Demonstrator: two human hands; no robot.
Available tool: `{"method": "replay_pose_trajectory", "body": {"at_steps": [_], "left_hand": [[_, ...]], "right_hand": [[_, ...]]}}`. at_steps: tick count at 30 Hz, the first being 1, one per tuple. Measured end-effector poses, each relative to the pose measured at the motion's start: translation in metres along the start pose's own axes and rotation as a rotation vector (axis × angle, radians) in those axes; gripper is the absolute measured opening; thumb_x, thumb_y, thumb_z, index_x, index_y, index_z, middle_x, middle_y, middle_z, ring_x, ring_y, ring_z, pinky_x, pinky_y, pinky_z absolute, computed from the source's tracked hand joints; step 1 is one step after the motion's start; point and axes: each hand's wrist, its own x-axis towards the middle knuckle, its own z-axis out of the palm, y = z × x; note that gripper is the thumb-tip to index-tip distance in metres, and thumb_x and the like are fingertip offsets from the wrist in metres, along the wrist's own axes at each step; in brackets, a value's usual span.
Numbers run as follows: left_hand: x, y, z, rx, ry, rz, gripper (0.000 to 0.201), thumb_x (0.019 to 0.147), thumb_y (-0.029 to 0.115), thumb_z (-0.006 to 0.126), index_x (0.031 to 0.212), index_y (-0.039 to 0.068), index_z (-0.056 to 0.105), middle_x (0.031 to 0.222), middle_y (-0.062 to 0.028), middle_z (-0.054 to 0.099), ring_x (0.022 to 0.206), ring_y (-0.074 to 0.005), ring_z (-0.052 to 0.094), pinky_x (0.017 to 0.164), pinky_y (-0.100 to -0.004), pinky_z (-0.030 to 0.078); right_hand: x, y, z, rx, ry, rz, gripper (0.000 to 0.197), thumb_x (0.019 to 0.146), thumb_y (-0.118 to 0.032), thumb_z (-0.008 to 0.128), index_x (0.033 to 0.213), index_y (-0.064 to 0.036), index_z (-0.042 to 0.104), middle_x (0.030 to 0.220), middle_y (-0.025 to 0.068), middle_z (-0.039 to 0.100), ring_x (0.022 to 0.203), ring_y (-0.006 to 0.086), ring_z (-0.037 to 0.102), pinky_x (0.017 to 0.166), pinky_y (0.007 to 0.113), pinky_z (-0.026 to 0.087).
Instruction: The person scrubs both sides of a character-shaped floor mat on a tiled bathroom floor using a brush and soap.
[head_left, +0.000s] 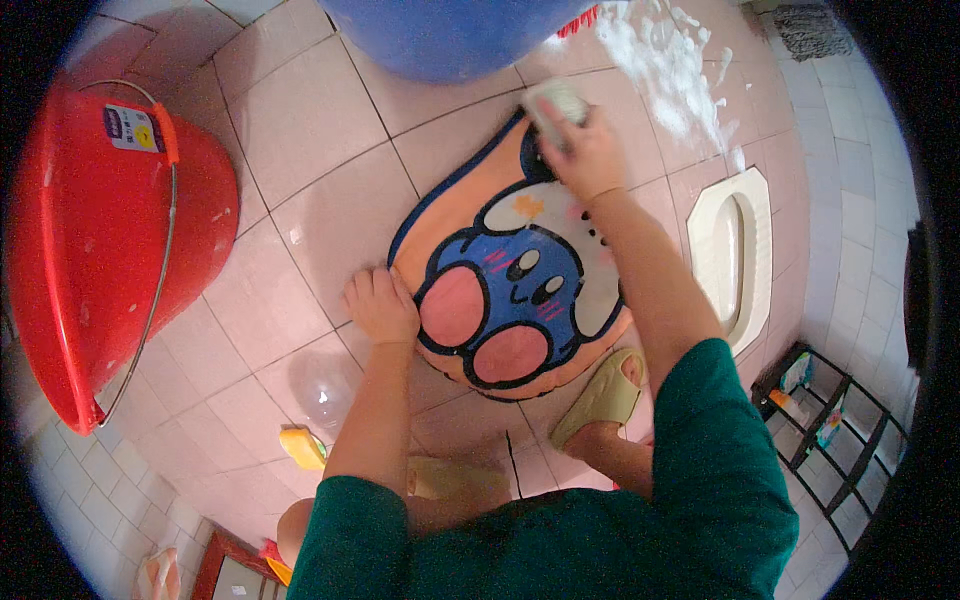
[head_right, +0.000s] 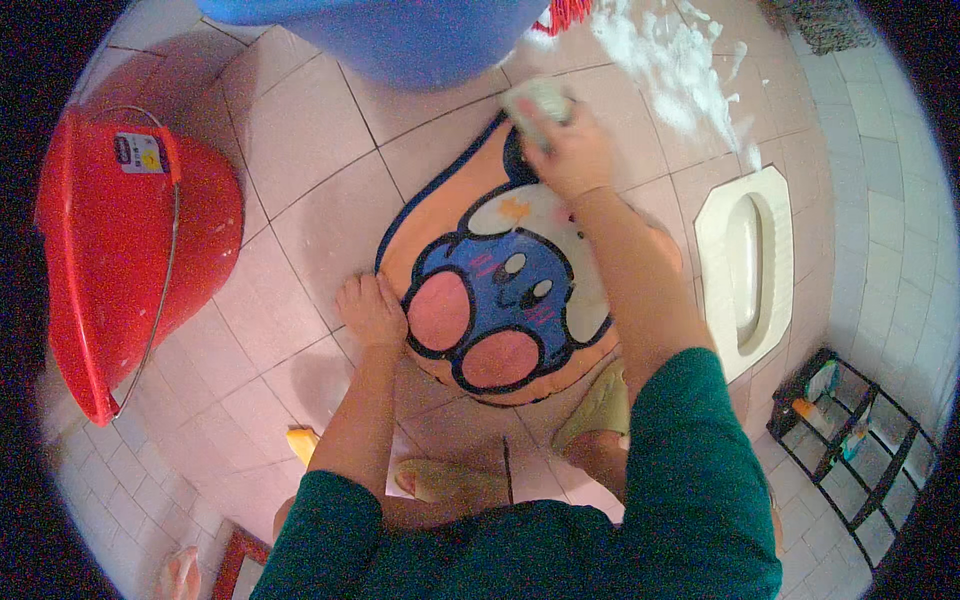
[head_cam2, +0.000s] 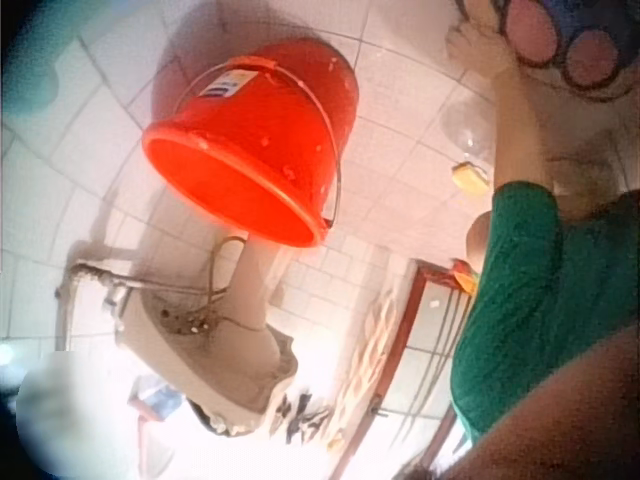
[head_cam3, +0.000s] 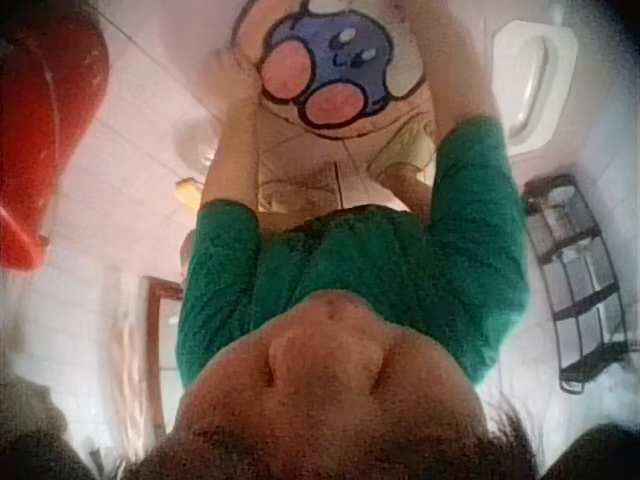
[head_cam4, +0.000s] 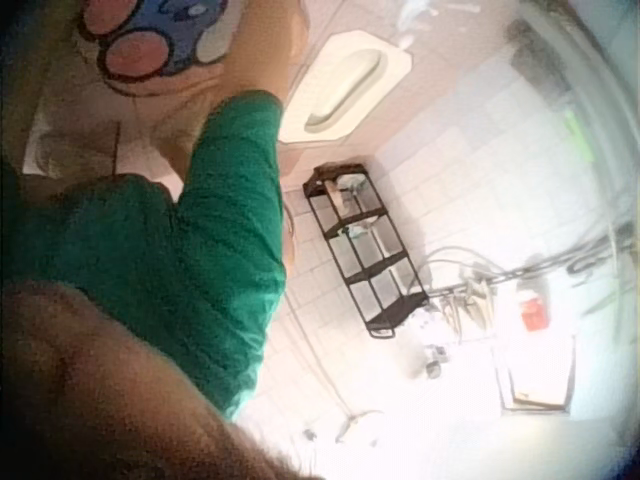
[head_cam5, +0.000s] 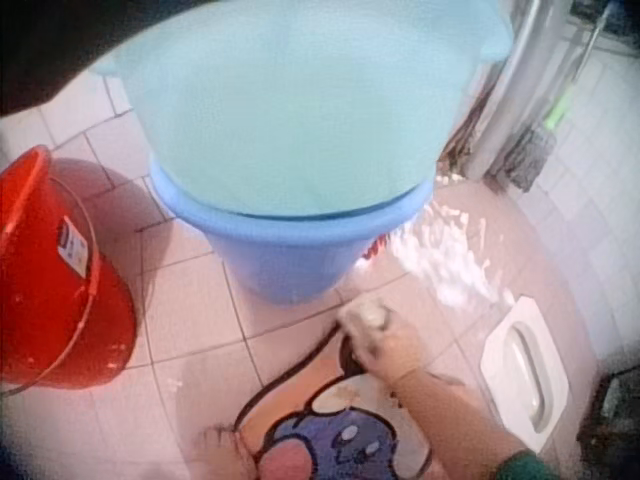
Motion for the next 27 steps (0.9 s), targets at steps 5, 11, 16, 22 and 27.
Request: {"method": "replay_pose_trajectory", "body": {"at_steps": [5, 11, 16, 22, 27], "left_hand": [[-0.004, -0.004, 0.007, 0.025, -0.003, -0.018, 0.016, 0.090, 0.019, 0.057, 0.087, 0.004, 0.060, 0.101, -0.0158, 0.060, 0.092, -0.0357, 0.053, 0.080, -0.0485, 0.038], [-0.008, -0.008, 0.020, 0.014, 0.019, -0.026, 0.014, 0.090, 0.019, 0.058, 0.087, 0.005, 0.060, 0.102, -0.0151, 0.059, 0.092, -0.0353, 0.054, 0.079, -0.0465, 0.038], [-0.001, -0.007, 0.005, 0.024, 0.031, 0.044, 0.014, 0.089, 0.018, 0.058, 0.084, 0.006, 0.058, 0.096, -0.0147, 0.058, 0.090, -0.0349, 0.054, 0.077, -0.0466, 0.037], [-0.005, -0.003, 0.013, 0.007, 0.115, 0.038, 0.015, 0.090, 0.018, 0.057, 0.083, 0.005, 0.057, 0.090, -0.0158, 0.056, 0.086, -0.0359, 0.053, 0.075, -0.0481, 0.037], [0.000, -0.006, 0.007, -0.023, 0.114, 0.084, 0.020, 0.093, 0.018, 0.053, 0.080, 0.003, 0.055, 0.089, -0.0173, 0.055, 0.083, -0.0384, 0.051, 0.072, -0.0499, 0.038]], "right_hand": [[0.000, -0.034, -0.002, -0.072, 0.053, 0.102, 0.055, 0.081, -0.032, 0.068, 0.135, -0.0337, 0.057, 0.093, 0.0202, 0.057, 0.076, 0.0351, 0.059, 0.064, 0.046, 0.049], [-0.042, -0.083, 0.024, -0.069, -0.558, -0.113, 0.056, 0.079, -0.031, 0.068, 0.134, -0.0309, 0.057, 0.101, 0.0193, 0.059, 0.087, 0.0358, 0.059, 0.072, 0.047, 0.051], [-0.016, 0.014, -0.014, -0.076, -0.076, 0.197, 0.057, 0.080, -0.031, 0.070, 0.135, -0.0381, 0.056, 0.100, 0.0181, 0.056, 0.086, 0.0350, 0.063, 0.074, 0.043, 0.052], [-0.083, -0.103, 0.015, 0.150, -0.284, 0.022, 0.051, 0.084, -0.034, 0.065, 0.129, -0.0119, 0.059, 0.109, 0.0266, 0.058, 0.086, 0.0416, 0.062, 0.074, 0.049, 0.052], [-0.106, -0.071, 0.010, 0.106, -0.463, 0.001, 0.044, 0.083, -0.031, 0.066, 0.127, -0.0246, 0.061, 0.100, 0.0229, 0.061, 0.083, 0.0369, 0.062, 0.069, 0.046, 0.052]]}}
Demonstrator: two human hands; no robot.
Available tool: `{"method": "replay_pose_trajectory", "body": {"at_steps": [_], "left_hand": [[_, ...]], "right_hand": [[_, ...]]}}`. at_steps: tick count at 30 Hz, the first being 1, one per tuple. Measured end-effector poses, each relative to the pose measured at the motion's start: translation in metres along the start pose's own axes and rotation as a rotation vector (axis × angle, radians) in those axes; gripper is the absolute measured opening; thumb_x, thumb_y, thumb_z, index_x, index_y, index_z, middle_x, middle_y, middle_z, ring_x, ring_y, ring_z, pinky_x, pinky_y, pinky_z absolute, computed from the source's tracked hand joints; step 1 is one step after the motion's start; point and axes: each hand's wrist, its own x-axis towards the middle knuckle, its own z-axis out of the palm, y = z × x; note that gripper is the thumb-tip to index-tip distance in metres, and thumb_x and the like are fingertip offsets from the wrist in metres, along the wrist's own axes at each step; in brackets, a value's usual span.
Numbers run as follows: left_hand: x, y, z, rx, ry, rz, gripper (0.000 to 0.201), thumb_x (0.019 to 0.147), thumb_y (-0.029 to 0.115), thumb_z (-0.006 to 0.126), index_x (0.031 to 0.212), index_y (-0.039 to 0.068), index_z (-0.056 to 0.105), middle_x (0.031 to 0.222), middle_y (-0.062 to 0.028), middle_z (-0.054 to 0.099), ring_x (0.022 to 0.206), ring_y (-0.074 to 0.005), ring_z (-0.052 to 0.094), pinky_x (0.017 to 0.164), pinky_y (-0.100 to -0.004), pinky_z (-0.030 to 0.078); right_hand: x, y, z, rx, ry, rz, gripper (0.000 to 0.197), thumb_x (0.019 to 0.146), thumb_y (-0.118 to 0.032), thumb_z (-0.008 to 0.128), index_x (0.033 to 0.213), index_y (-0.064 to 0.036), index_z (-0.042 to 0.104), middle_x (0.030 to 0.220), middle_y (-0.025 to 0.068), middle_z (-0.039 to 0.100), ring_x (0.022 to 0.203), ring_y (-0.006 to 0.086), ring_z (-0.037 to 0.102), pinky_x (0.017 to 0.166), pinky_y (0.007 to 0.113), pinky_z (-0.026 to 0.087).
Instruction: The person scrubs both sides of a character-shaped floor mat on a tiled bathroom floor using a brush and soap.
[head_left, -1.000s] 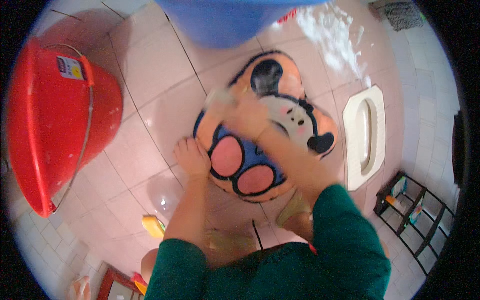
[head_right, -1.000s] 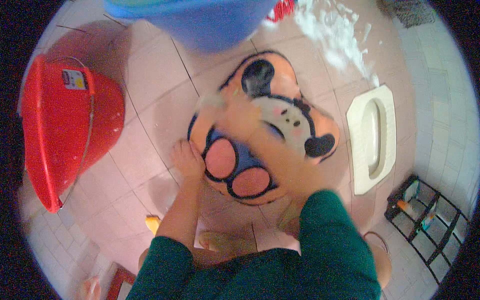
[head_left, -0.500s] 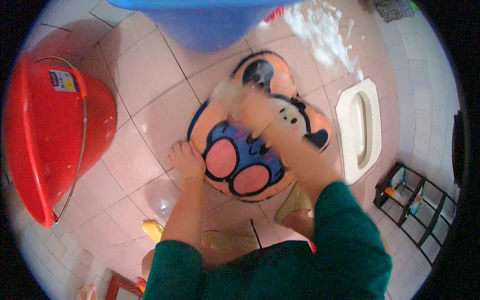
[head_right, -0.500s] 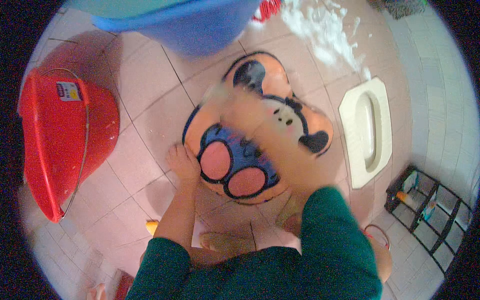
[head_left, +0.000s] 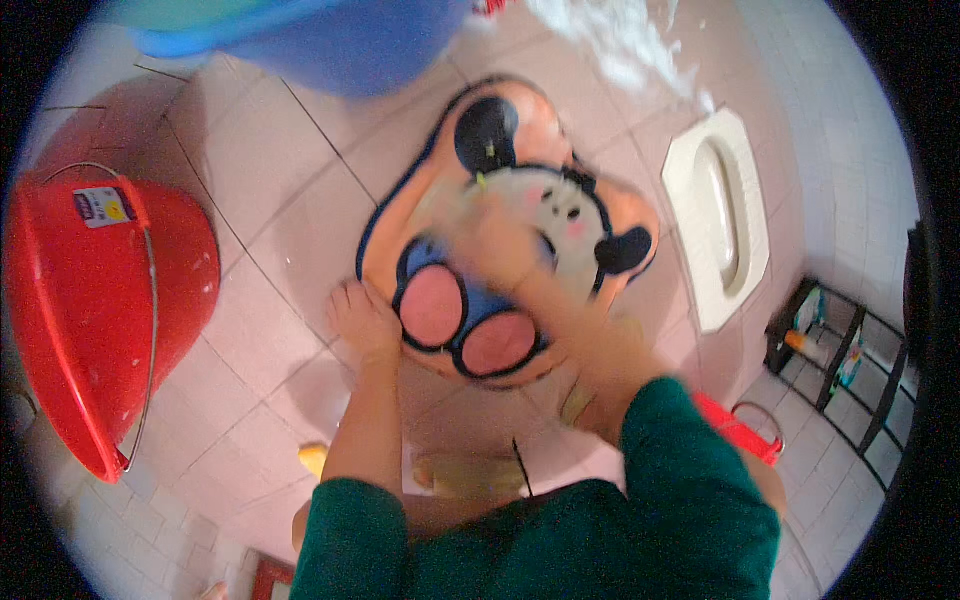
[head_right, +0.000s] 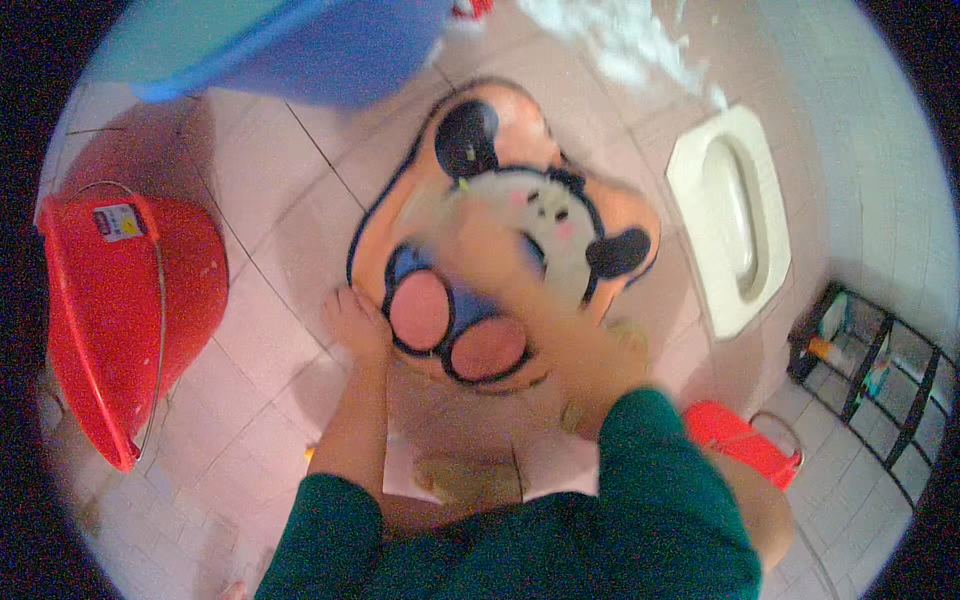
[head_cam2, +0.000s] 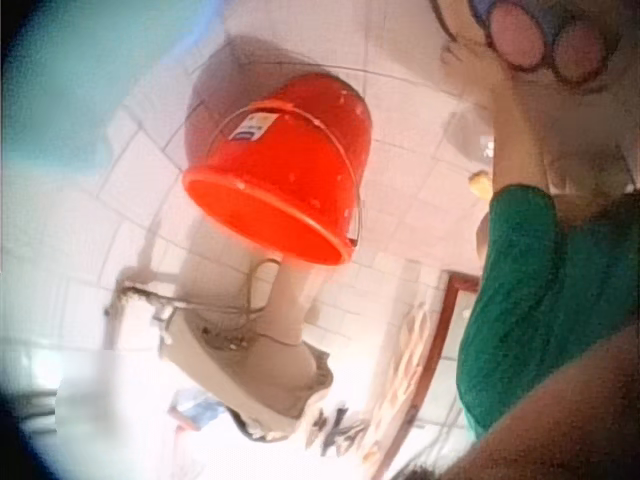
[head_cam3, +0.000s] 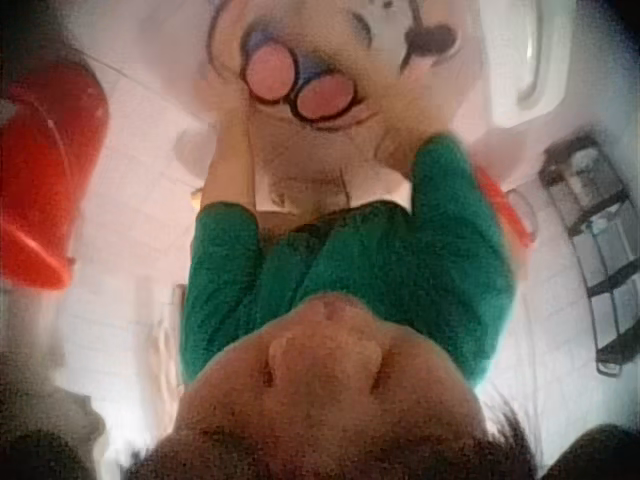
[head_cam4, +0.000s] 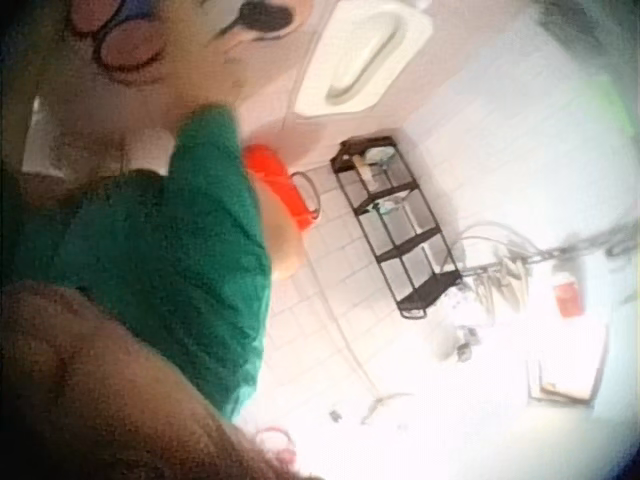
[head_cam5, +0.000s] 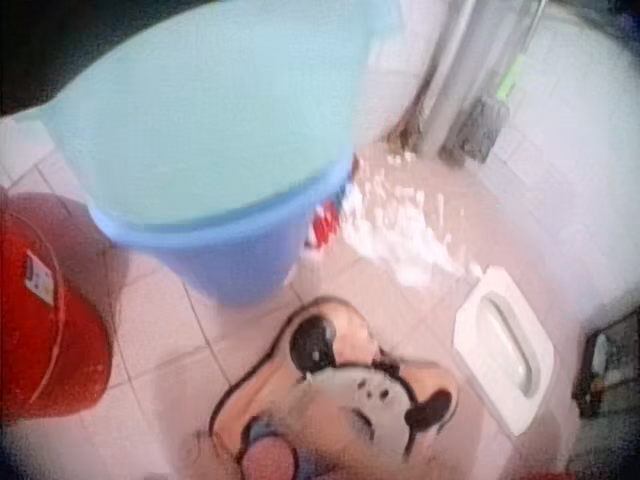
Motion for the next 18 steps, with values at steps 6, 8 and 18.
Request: {"method": "replay_pose_trajectory", "body": {"at_steps": [6, 8, 18], "left_hand": [[0.002, 0.007, -0.005, 0.055, -0.094, -0.019, 0.027, 0.095, 0.023, 0.048, 0.085, 0.001, 0.057, 0.090, -0.0194, 0.057, 0.086, -0.0410, 0.052, 0.075, -0.0517, 0.038], [0.001, 0.006, -0.006, 0.088, -0.051, -0.029, 0.023, 0.095, 0.021, 0.050, 0.083, 0.002, 0.057, 0.090, -0.0182, 0.057, 0.085, -0.0395, 0.053, 0.072, -0.0506, 0.039], [0.003, -0.006, 0.009, 0.045, 0.011, 0.061, 0.022, 0.094, 0.020, 0.051, 0.082, 0.002, 0.056, 0.085, -0.0178, 0.056, 0.079, -0.0393, 0.052, 0.066, -0.0502, 0.039]], "right_hand": [[-0.005, 0.047, -0.049, -0.087, 0.500, 0.324, 0.054, 0.081, -0.027, 0.068, 0.134, -0.0309, 0.057, 0.093, 0.0191, 0.056, 0.076, 0.0357, 0.060, 0.061, 0.043, 0.051], [-0.017, -0.025, -0.038, 0.157, 0.204, 0.447, 0.058, 0.079, -0.034, 0.070, 0.135, -0.0298, 0.056, 0.119, 0.0278, 0.052, 0.095, 0.0415, 0.061, 0.078, 0.047, 0.054], [-0.071, 0.093, -0.056, -0.175, 0.270, 0.314, 0.058, 0.079, -0.029, 0.071, 0.135, -0.0298, 0.057, 0.094, 0.0194, 0.055, 0.079, 0.0347, 0.055, 0.070, 0.043, 0.049]]}}
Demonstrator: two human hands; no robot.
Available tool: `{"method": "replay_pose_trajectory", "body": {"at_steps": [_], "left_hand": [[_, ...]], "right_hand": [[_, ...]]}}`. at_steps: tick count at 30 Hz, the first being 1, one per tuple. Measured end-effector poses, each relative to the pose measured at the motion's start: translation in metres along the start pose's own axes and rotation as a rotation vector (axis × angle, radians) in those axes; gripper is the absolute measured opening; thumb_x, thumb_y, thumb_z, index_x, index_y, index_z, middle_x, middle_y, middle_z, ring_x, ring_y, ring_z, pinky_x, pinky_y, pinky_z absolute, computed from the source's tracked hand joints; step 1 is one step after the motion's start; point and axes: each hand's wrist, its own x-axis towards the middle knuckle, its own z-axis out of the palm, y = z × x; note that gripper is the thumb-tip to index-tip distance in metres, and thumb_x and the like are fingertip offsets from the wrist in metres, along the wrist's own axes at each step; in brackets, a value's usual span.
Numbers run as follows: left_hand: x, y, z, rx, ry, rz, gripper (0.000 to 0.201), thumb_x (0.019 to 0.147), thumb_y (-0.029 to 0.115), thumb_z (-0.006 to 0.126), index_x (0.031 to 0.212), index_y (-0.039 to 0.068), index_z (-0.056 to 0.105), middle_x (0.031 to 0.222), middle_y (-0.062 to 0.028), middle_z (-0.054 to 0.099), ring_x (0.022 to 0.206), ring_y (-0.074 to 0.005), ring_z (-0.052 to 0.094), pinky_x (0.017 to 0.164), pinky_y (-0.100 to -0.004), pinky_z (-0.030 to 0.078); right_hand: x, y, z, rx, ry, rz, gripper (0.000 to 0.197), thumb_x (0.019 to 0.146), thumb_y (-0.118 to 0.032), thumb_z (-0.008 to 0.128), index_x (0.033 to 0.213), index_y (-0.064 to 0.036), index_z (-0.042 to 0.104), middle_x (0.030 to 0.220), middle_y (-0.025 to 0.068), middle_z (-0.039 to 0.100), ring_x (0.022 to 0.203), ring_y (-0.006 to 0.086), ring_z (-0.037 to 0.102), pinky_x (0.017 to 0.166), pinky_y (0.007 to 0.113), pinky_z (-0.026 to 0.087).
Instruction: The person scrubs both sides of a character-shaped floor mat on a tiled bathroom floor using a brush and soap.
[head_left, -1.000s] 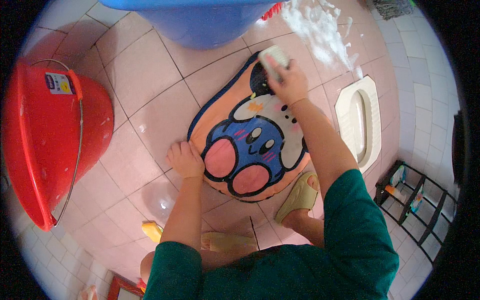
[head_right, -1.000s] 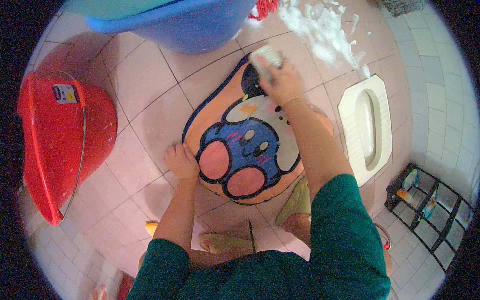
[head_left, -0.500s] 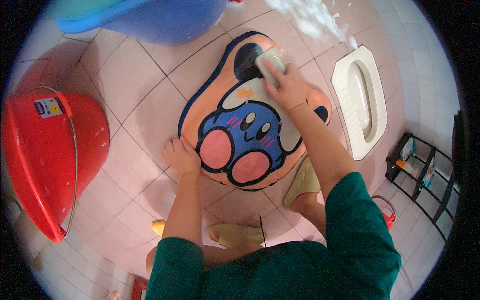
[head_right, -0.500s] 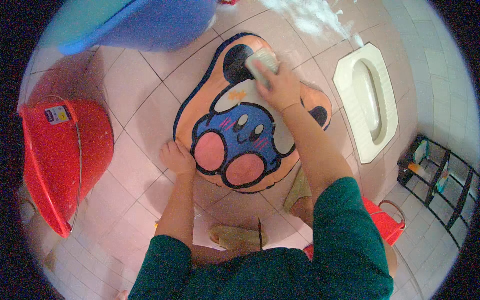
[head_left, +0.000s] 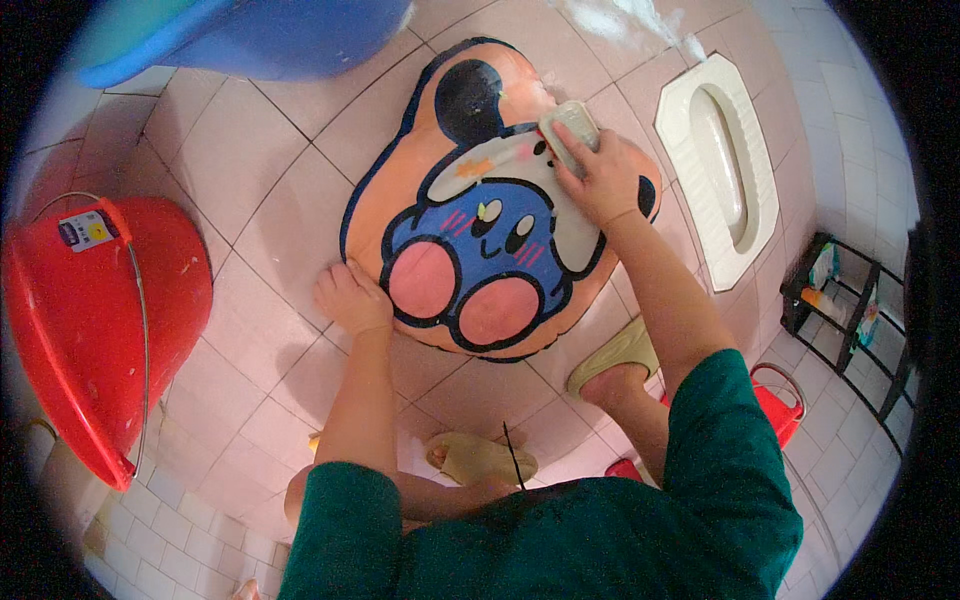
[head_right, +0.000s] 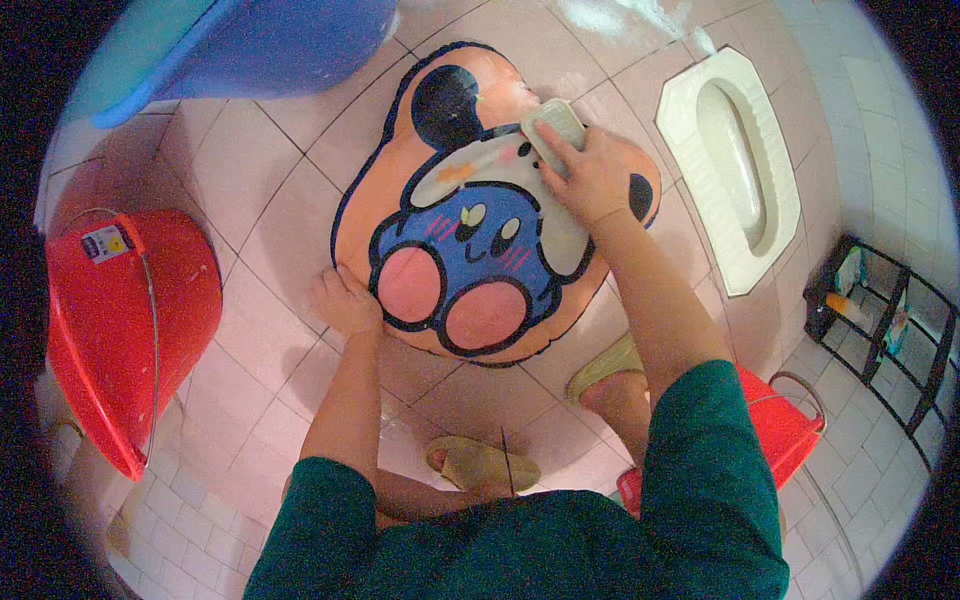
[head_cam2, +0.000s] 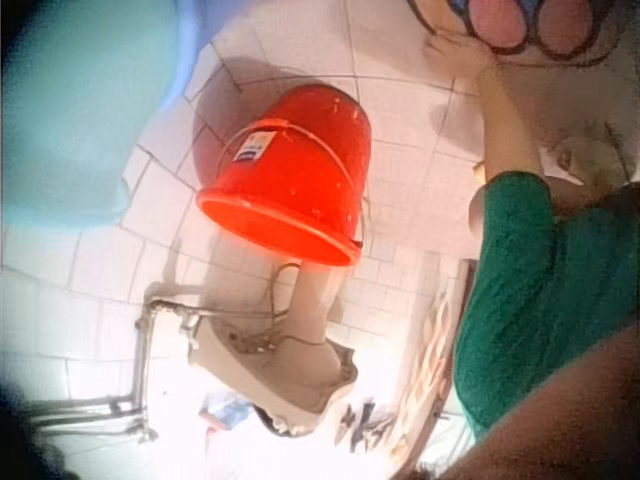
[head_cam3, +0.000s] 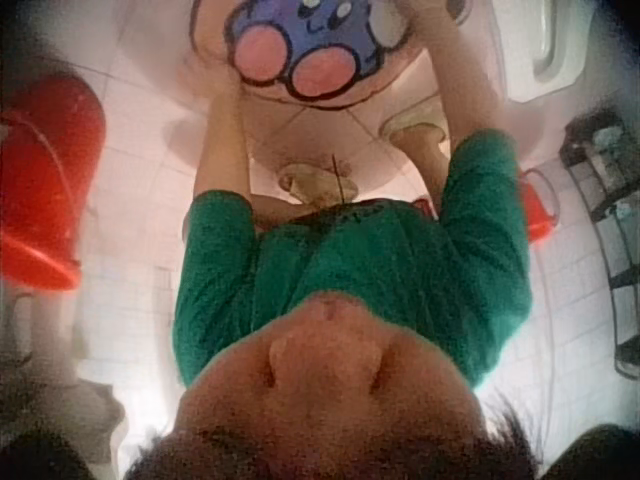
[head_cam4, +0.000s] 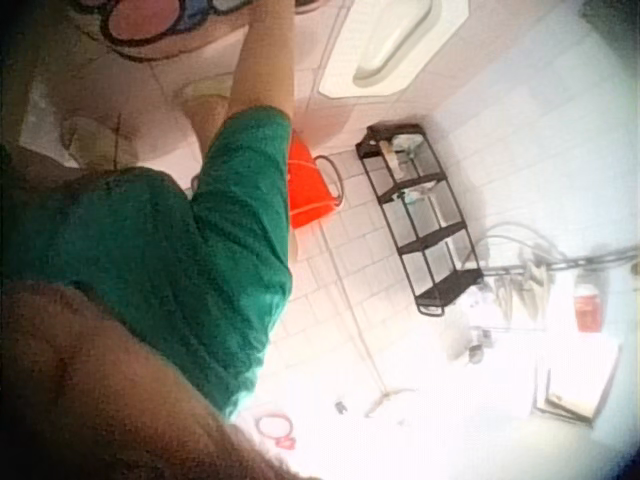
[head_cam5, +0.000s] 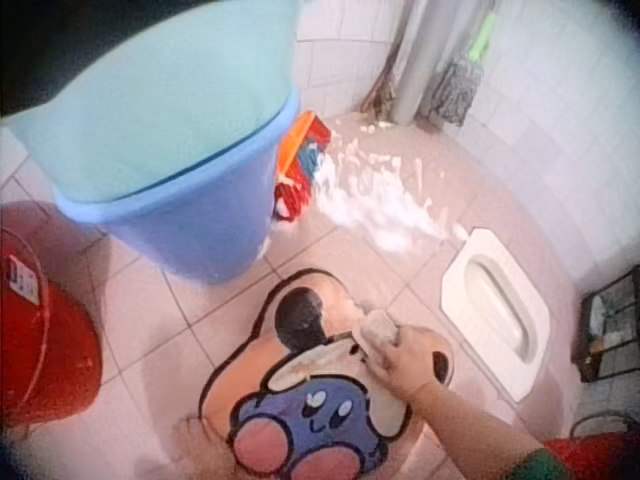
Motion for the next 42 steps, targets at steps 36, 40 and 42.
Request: {"method": "replay_pose_trajectory", "body": {"at_steps": [36, 40, 42], "left_hand": [[-0.004, 0.001, 0.001, 0.001, 0.067, 0.085, 0.025, 0.094, 0.018, 0.051, 0.075, 0.002, 0.053, 0.075, -0.0183, 0.054, 0.072, -0.0412, 0.052, 0.062, -0.0529, 0.037], [0.001, -0.001, 0.000, 0.001, 0.011, 0.035, 0.025, 0.094, 0.019, 0.051, 0.075, 0.002, 0.053, 0.076, -0.0184, 0.055, 0.073, -0.0415, 0.052, 0.063, -0.0534, 0.037], [0.001, 0.002, 0.001, -0.027, 0.025, 0.047, 0.026, 0.094, 0.019, 0.051, 0.075, 0.002, 0.053, 0.077, -0.0190, 0.055, 0.074, -0.0422, 0.052, 0.064, -0.0541, 0.037]], "right_hand": [[-0.181, -0.225, 0.047, 0.514, -0.167, -0.058, 0.041, 0.078, -0.024, 0.069, 0.119, -0.0186, 0.068, 0.091, 0.0169, 0.064, 0.079, 0.0349, 0.061, 0.066, 0.047, 0.049], [-0.169, -0.098, 0.043, 0.345, -0.070, -0.102, 0.046, 0.073, -0.021, 0.075, 0.118, -0.0254, 0.068, 0.089, 0.0107, 0.061, 0.080, 0.0318, 0.059, 0.066, 0.042, 0.049], [-0.179, -0.011, 0.029, 0.341, 0.011, 0.152, 0.053, 0.074, -0.022, 0.076, 0.126, -0.0188, 0.064, 0.103, 0.0196, 0.063, 0.078, 0.0328, 0.061, 0.065, 0.043, 0.051]]}}
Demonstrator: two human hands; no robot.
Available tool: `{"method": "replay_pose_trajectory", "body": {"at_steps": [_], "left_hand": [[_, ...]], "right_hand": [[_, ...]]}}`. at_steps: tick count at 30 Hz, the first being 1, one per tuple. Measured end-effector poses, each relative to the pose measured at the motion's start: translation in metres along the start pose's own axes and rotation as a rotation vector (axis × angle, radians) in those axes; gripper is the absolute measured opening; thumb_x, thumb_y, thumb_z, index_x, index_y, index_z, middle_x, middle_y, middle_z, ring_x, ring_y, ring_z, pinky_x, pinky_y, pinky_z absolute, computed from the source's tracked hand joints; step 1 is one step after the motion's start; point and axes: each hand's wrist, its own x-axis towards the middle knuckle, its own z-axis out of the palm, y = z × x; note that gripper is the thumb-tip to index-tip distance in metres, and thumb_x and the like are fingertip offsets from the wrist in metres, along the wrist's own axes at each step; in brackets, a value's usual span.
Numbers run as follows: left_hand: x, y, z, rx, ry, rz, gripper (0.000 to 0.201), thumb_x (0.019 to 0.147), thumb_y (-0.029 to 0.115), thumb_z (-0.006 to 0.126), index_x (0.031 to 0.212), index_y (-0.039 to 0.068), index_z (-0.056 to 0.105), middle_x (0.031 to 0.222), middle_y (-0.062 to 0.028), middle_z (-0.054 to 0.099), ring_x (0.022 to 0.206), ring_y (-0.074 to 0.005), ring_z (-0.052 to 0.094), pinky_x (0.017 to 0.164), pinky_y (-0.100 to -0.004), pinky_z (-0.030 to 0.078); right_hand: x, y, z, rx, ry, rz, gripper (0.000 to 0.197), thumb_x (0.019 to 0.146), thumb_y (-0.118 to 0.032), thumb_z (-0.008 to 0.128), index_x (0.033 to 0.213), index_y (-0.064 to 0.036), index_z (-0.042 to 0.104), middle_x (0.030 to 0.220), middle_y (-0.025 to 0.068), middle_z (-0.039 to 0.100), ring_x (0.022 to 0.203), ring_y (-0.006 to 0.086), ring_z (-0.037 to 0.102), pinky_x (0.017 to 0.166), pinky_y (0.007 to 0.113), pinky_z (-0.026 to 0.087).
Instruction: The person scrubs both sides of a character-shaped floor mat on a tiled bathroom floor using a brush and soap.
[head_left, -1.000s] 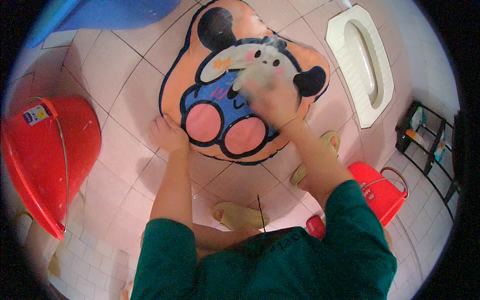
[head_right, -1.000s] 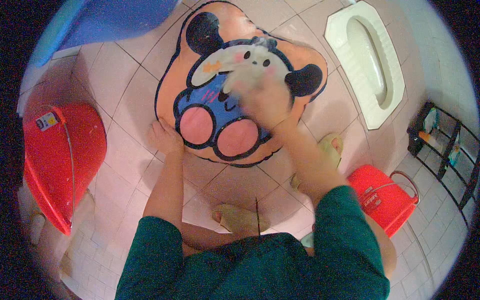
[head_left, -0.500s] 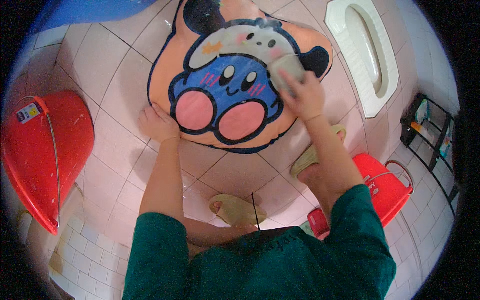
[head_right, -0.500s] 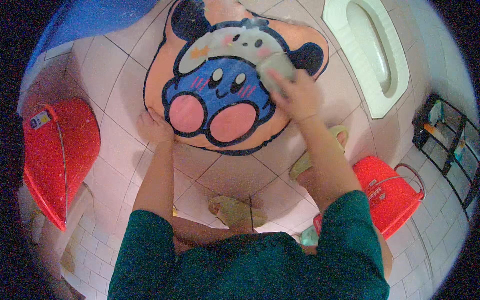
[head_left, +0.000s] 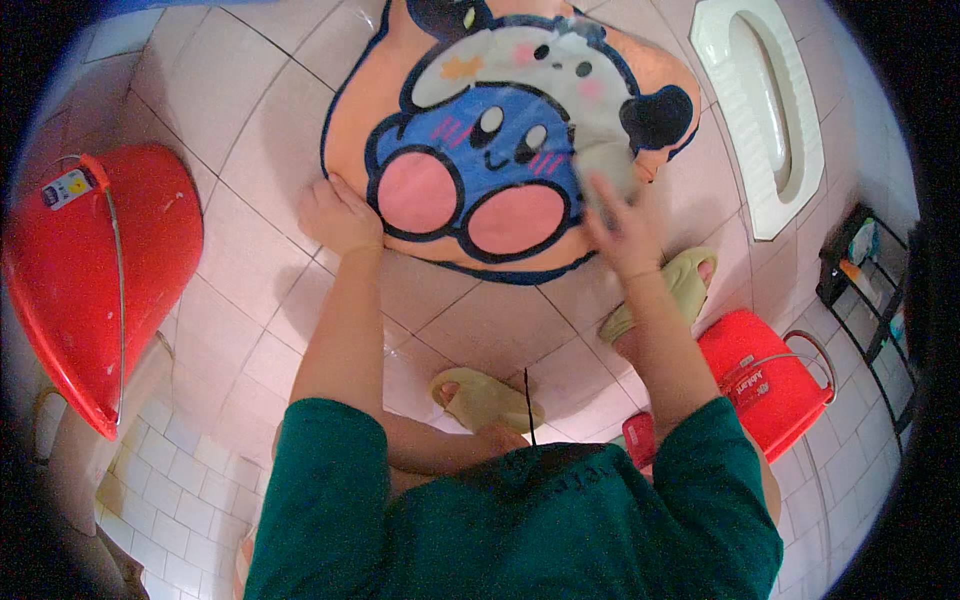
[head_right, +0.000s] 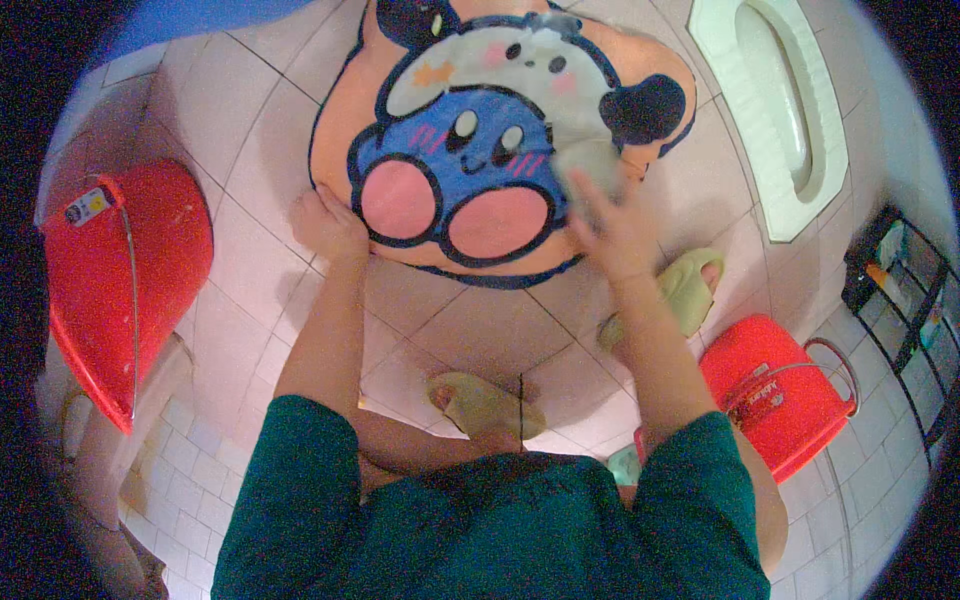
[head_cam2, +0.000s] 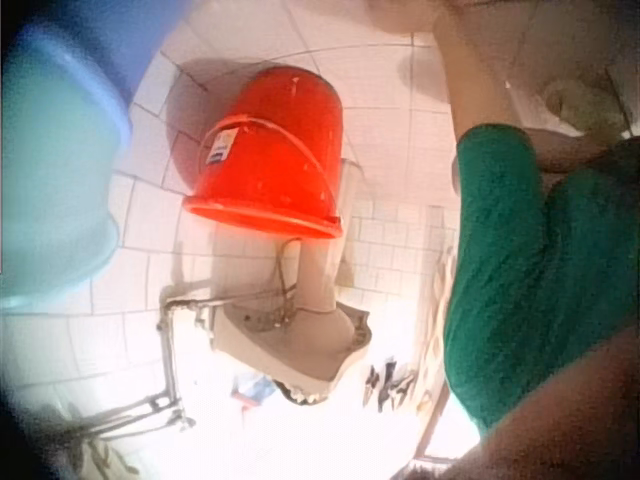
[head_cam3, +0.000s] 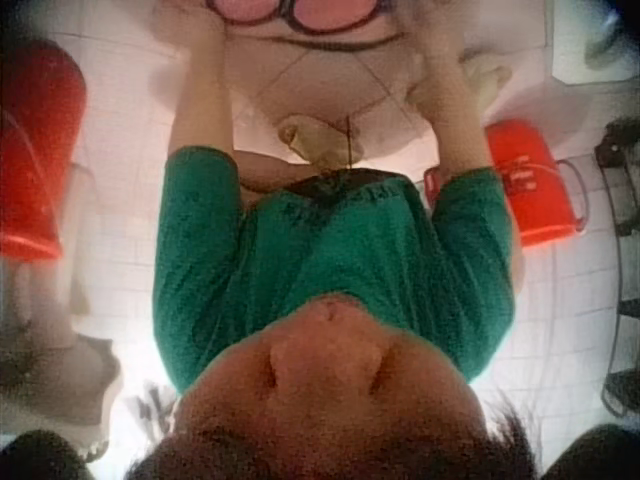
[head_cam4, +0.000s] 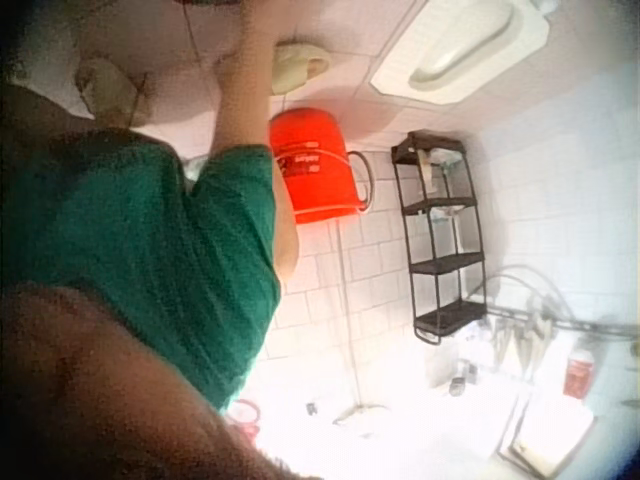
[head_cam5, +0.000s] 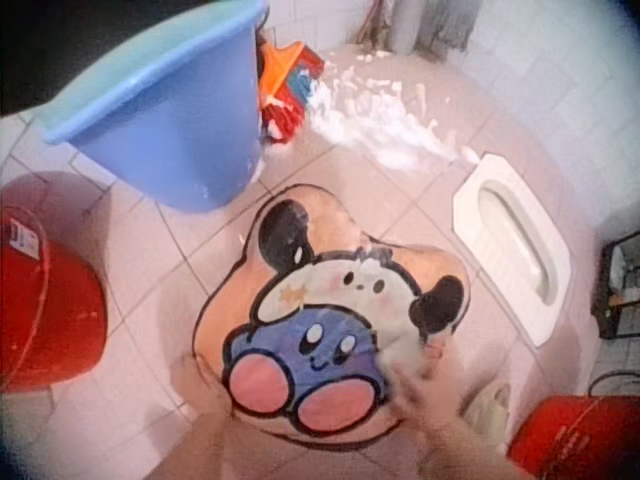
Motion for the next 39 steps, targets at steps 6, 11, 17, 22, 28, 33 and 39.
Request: {"method": "replay_pose_trajectory", "body": {"at_steps": [6, 11, 17, 22, 28, 33, 39], "left_hand": [[-0.005, 0.000, -0.003, 0.055, -0.035, -0.051, 0.025, 0.092, 0.019, 0.051, 0.075, 0.001, 0.054, 0.079, -0.0200, 0.055, 0.075, -0.0428, 0.052, 0.066, -0.0538, 0.038], [-0.007, -0.010, 0.002, 0.079, -0.057, -0.026, 0.024, 0.093, 0.018, 0.051, 0.077, 0.001, 0.054, 0.080, -0.0201, 0.056, 0.076, -0.0422, 0.052, 0.067, -0.0529, 0.038], [-0.004, -0.002, -0.005, 0.070, -0.042, -0.031, 0.025, 0.095, 0.019, 0.050, 0.078, 0.001, 0.054, 0.084, -0.0200, 0.056, 0.079, -0.0416, 0.052, 0.068, -0.0534, 0.037], [0.003, 0.018, -0.005, 0.165, 0.094, -0.152, 0.024, 0.094, 0.020, 0.051, 0.095, -0.002, 0.058, 0.097, -0.0210, 0.060, 0.094, -0.0416, 0.055, 0.081, -0.0537, 0.040], [0.016, 0.080, -0.016, 0.150, -0.255, 0.103, 0.050, 0.091, 0.020, 0.052, 0.136, 0.000, 0.045, 0.150, -0.0180, 0.038, 0.142, -0.0360, 0.030, 0.114, -0.0526, 0.022], [-0.001, 0.062, 0.004, 0.070, -0.363, 0.078, 0.062, 0.093, 0.020, 0.047, 0.150, 0.003, 0.032, 0.159, -0.0122, 0.028, 0.149, -0.0316, 0.019, 0.118, -0.0510, 0.013], [0.010, 0.066, -0.005, 0.127, -0.389, 0.192, 0.063, 0.091, 0.022, 0.047, 0.149, 0.003, 0.033, 0.160, -0.0124, 0.025, 0.148, -0.0323, 0.019, 0.118, -0.0523, 0.011]], "right_hand": [[0.002, -0.127, 0.042, 0.139, 0.185, -0.072, 0.062, 0.072, -0.028, 0.076, 0.132, -0.0213, 0.060, 0.089, 0.0148, 0.058, 0.086, 0.0346, 0.059, 0.070, 0.047, 0.048], [0.025, -0.113, 0.052, 0.055, -0.263, -0.370, 0.056, 0.073, -0.026, 0.074, 0.127, -0.0258, 0.063, 0.089, 0.0112, 0.060, 0.086, 0.0311, 0.058, 0.069, 0.046, 0.048], [0.075, 0.011, -0.040, -0.277, 0.131, 0.047, 0.056, 0.076, -0.028, 0.073, 0.131, -0.0323, 0.059, 0.092, 0.0146, 0.052, 0.081, 0.0338, 0.057, 0.069, 0.043, 0.049], [0.074, -0.008, -0.014, -0.191, 0.192, 0.201, 0.065, 0.076, -0.030, 0.072, 0.138, -0.0334, 0.052, 0.096, 0.0168, 0.050, 0.085, 0.0358, 0.057, 0.076, 0.044, 0.049], [0.089, -0.066, -0.027, -0.158, 0.092, 0.111, 0.070, 0.073, -0.030, 0.073, 0.139, -0.0355, 0.050, 0.095, 0.0148, 0.051, 0.089, 0.0339, 0.057, 0.080, 0.048, 0.048], [0.108, -0.125, 0.048, 0.005, -0.204, -0.375, 0.062, 0.072, -0.031, 0.073, 0.132, -0.0319, 0.059, 0.108, 0.0172, 0.058, 0.093, 0.0363, 0.059, 0.075, 0.046, 0.050], [0.206, -0.011, -0.028, -0.292, 0.158, 0.107, 0.052, 0.082, -0.037, 0.067, 0.133, -0.0328, 0.058, 0.096, 0.0170, 0.057, 0.080, 0.0344, 0.060, 0.066, 0.043, 0.049]]}}
